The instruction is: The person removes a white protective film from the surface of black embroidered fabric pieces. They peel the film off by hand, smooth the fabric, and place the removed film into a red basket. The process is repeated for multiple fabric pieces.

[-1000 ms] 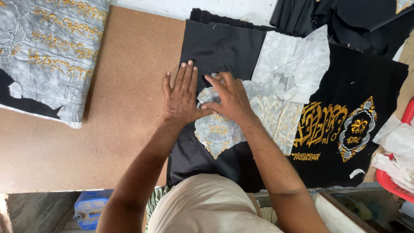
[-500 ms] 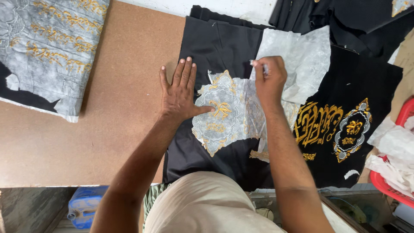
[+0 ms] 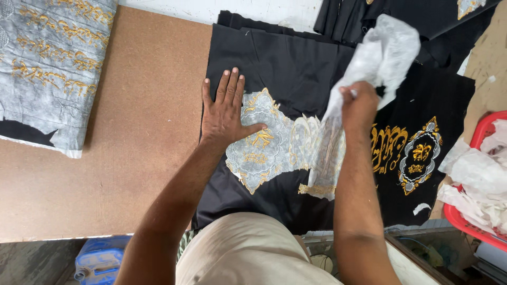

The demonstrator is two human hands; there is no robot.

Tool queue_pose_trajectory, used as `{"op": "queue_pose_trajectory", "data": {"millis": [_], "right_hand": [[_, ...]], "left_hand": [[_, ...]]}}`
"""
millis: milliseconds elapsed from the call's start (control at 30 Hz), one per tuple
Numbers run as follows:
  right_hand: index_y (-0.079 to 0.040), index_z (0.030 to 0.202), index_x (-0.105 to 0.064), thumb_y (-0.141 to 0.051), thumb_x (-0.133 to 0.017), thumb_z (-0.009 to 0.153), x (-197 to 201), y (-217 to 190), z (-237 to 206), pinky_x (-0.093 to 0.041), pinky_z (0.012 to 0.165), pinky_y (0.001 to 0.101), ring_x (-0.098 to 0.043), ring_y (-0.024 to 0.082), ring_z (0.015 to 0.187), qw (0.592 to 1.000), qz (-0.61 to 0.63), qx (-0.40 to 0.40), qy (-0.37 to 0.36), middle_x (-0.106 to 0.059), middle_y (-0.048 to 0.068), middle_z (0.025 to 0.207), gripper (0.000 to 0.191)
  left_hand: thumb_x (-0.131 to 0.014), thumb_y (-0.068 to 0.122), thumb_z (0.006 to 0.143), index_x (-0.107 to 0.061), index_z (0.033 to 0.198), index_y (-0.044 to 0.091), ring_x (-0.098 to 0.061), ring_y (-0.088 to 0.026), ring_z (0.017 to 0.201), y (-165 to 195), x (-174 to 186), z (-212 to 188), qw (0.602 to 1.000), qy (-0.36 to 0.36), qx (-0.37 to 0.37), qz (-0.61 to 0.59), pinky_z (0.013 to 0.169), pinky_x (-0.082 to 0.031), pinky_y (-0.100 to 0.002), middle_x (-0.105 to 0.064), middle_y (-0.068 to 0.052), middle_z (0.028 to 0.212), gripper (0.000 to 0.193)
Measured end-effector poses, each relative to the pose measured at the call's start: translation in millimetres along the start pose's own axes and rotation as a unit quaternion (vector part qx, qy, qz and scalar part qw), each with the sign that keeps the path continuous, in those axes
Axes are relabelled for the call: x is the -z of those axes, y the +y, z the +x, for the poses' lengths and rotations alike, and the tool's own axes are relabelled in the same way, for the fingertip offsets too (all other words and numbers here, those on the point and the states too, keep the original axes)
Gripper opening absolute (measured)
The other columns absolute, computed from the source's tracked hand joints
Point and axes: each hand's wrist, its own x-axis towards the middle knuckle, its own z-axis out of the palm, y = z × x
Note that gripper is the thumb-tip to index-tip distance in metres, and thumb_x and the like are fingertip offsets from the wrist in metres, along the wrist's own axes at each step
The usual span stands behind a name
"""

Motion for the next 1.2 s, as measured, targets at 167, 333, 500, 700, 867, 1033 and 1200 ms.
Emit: {"op": "queue_pose_trajectory", "data": {"millis": [167, 333, 500, 700, 867, 1033, 1200], "right_hand": [[-0.004, 0.127, -0.064, -0.048, -0.079, 0.1, -17, -36, -40, -0.059, 0.062, 0.0355, -0.072, 0.023, 0.086, 0.992, -0.111, 0.042, 0.048, -0.067, 0.012, 0.12, 0.054], [-0.003, 0.131, -0.061, -0.033, -0.084, 0.082, -92, -111, -77, -0.059, 0.065, 0.0359, -0.073, 0.027, 0.081, 0.965, 0.042, 0.243, -0.088, -0.066, 0.014, 0.108, 0.062], [-0.007, 0.092, -0.063, -0.007, -0.078, 0.095, -108, -115, -47, -0.058, 0.072, 0.0407, -0.071, 0.026, 0.083, 0.967, 0.089, 0.233, 0.049, -0.07, 0.008, 0.094, 0.015], [-0.005, 0.092, -0.06, -0.016, -0.079, 0.1, -42, -66, -20, -0.052, 0.064, 0.0392, -0.066, 0.026, 0.073, 0.985, 0.03, 0.14, 0.092, -0.065, 0.009, 0.09, 0.023], [-0.001, 0.127, -0.056, -0.037, -0.077, 0.096, -31, -56, -68, -0.06, 0.07, 0.0332, -0.069, 0.031, 0.098, 0.967, -0.008, 0.256, -0.004, -0.053, 0.026, 0.134, 0.052], [-0.012, 0.114, -0.068, -0.041, -0.079, 0.09, 15, 8, -68, -0.06, 0.07, 0.0376, -0.071, 0.025, 0.084, 0.976, -0.111, 0.096, -0.16, -0.064, 0.013, 0.115, 0.04], [-0.012, 0.11, -0.07, -0.035, -0.08, 0.092, 38, 45, -69, -0.059, 0.076, 0.0371, -0.071, 0.023, 0.089, 0.98, -0.058, 0.163, -0.103, -0.067, 0.006, 0.106, 0.031]], "left_hand": [[-0.059, 0.097, 0.064, -0.013, 0.158, -0.01, -0.007, -0.036, 0.158, -4, -4, -7, 0.998, 0.026, 0.012, -0.055, 0.124, 0.001, -0.065, -0.011, -0.028, 0.167, 0.15], [-0.076, 0.089, 0.071, -0.002, 0.158, -0.013, -0.011, -0.041, 0.159, -9, -15, -14, 0.989, 0.135, -0.013, -0.062, 0.127, -0.002, -0.066, -0.01, -0.035, 0.167, 0.153], [-0.075, 0.093, 0.057, -0.002, 0.155, -0.014, -0.012, -0.043, 0.157, -7, -11, -13, 0.991, 0.106, -0.013, -0.084, 0.125, -0.002, -0.067, -0.01, -0.035, 0.165, 0.162], [-0.064, 0.096, 0.063, -0.009, 0.158, -0.008, -0.006, -0.036, 0.158, -1, 6, -10, 0.998, 0.022, 0.005, -0.051, 0.122, 0.002, -0.068, -0.013, -0.026, 0.168, 0.151], [-0.051, 0.097, 0.07, -0.026, 0.164, 0.014, -0.003, -0.028, 0.159, 10, 8, -10, 1.0, 0.001, -0.008, -0.017, 0.121, 0.006, -0.069, -0.016, -0.014, 0.172, 0.128], [-0.046, 0.101, 0.069, -0.035, 0.161, 0.021, -0.001, -0.028, 0.159, 18, 3, -12, 1.0, 0.011, -0.008, 0.006, 0.12, 0.009, -0.068, -0.015, -0.011, 0.172, 0.122], [-0.047, 0.099, 0.07, -0.035, 0.16, 0.02, -0.003, -0.029, 0.157, 31, 0, -13, 1.0, 0.002, 0.007, 0.02, 0.118, 0.009, -0.068, -0.016, -0.012, 0.17, 0.12]]}}
